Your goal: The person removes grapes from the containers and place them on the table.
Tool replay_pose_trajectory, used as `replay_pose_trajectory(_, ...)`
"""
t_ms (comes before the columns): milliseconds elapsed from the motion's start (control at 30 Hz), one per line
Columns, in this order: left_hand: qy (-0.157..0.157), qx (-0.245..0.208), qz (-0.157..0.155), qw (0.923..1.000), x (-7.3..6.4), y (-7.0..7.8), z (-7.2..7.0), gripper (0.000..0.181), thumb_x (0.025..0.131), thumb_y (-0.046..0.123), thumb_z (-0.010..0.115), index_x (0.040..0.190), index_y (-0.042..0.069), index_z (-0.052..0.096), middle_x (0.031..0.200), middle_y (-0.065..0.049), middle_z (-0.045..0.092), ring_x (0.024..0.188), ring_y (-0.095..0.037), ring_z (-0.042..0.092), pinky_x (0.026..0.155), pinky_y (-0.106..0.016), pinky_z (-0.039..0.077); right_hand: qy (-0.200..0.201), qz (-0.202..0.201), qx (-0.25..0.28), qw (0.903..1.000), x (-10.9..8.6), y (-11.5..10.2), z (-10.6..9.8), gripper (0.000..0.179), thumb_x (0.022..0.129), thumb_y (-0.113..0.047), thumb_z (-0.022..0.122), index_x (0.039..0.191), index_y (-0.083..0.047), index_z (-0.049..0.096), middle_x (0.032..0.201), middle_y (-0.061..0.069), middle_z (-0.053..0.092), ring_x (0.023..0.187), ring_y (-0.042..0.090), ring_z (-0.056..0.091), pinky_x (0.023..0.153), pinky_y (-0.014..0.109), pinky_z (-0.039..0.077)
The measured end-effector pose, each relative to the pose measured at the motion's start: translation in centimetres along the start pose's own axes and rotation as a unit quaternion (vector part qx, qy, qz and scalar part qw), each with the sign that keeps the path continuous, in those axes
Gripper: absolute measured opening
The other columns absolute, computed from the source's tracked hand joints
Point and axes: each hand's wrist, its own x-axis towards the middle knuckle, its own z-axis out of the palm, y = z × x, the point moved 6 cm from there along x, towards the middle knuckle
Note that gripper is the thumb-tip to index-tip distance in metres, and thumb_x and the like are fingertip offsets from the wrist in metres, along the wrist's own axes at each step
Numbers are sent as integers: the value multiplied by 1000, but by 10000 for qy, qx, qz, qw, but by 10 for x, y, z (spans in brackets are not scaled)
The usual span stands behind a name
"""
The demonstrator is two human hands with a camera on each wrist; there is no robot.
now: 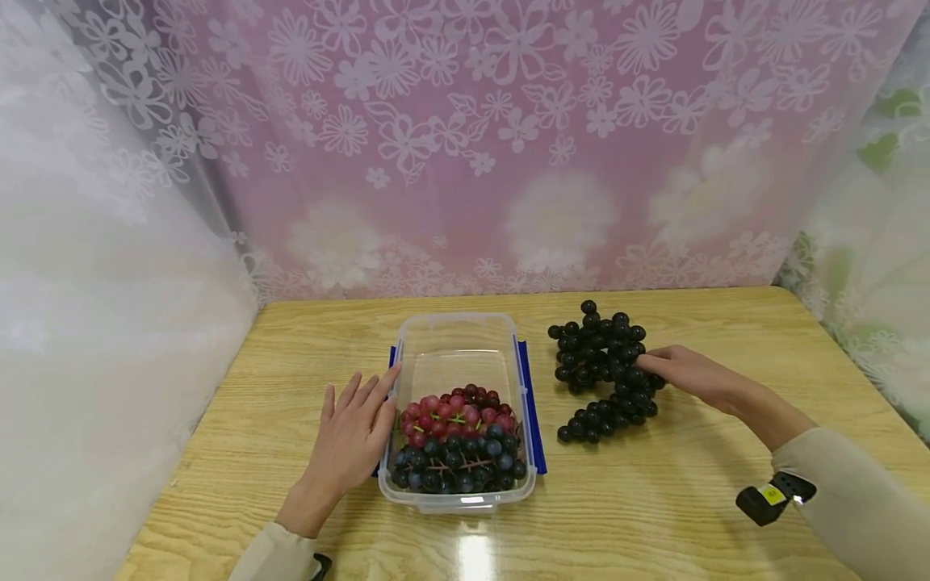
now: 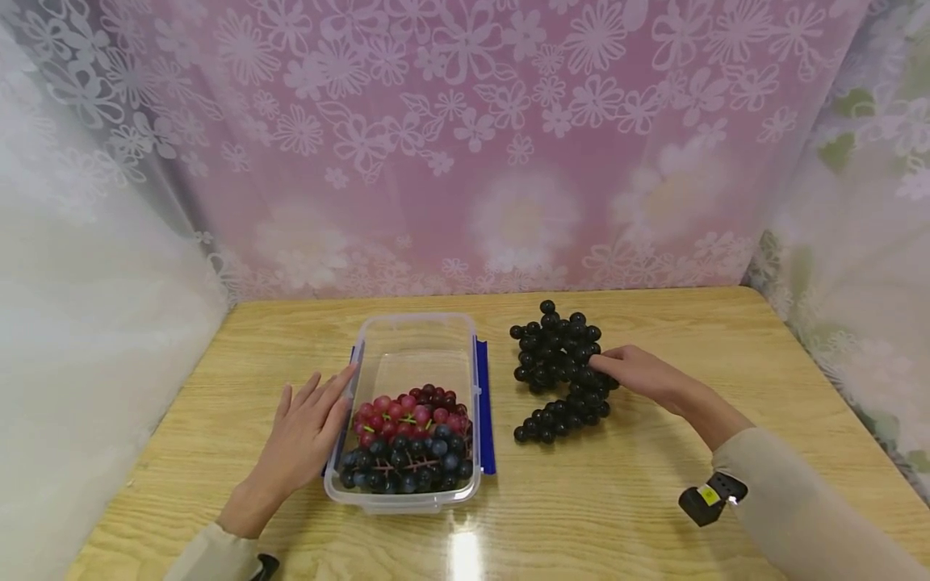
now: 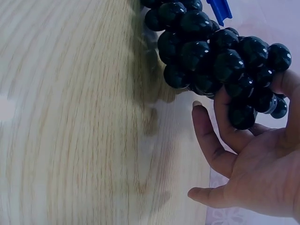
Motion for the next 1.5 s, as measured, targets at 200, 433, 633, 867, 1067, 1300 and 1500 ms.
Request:
replay_pose_trajectory(200,-6,11,0,10000,0,1,1,47,104,42,31,149,31,35,141,-9,49,137,-36,28,108,-63,4,119,236,-469,9986,-1,8,-2,79,102,-47,36,141,20,21,144,42,18,129,58,21,98,62,32)
replay_pose_trajectory(433,-8,-3,-24,10000,1,0,0,47,104,41,31,150,31,35,141,-6,49,137,-37,29,107,-63,5,77,175,-888,9959,4,9,0,76,102,-45,37,139,21,29,142,42,24,128,57,26,95,62,35)
replay_pose_trajectory(633,-59,-47,-45,10000,1,0,1,47,104,42,30,150,31,35,141,-5,48,138,-36,28,108,-62,3,-165,200,-1174,9928,15,1,2,76,101,-48,37,137,20,34,140,41,29,126,55,32,94,60,38)
replay_pose_trajectory(867,-2,-5,-64,10000,1,-1,0,47,104,42,30,150,31,35,140,-6,50,137,-36,29,108,-62,4,-591,332,-626,9957,25,-8,10,85,100,-52,39,142,20,18,144,41,18,130,56,22,100,61,31)
replay_pose_trajectory(1067,-35,-39,-51,10000,1,0,1,47,104,42,30,150,30,36,141,-6,49,137,-37,29,108,-63,4,-710,292,-344,9965,32,-14,21,87,100,-52,38,143,19,13,146,40,13,133,55,16,103,60,26)
replay_pose_trajectory(1300,-22,-27,-82,10000,0,0,2,46,104,41,30,150,31,35,140,-7,50,136,-37,30,107,-64,5,-958,506,101,9941,34,-16,33,91,100,-49,41,144,19,0,147,40,-5,134,56,1,107,61,17)
replay_pose_trajectory(1500,-37,-12,-127,9999,1,3,3,47,104,41,29,151,33,31,140,-6,50,137,-36,29,108,-62,4,-1114,560,-54,9922,32,-20,39,91,99,-50,42,144,18,0,148,40,-3,135,55,4,106,61,18)
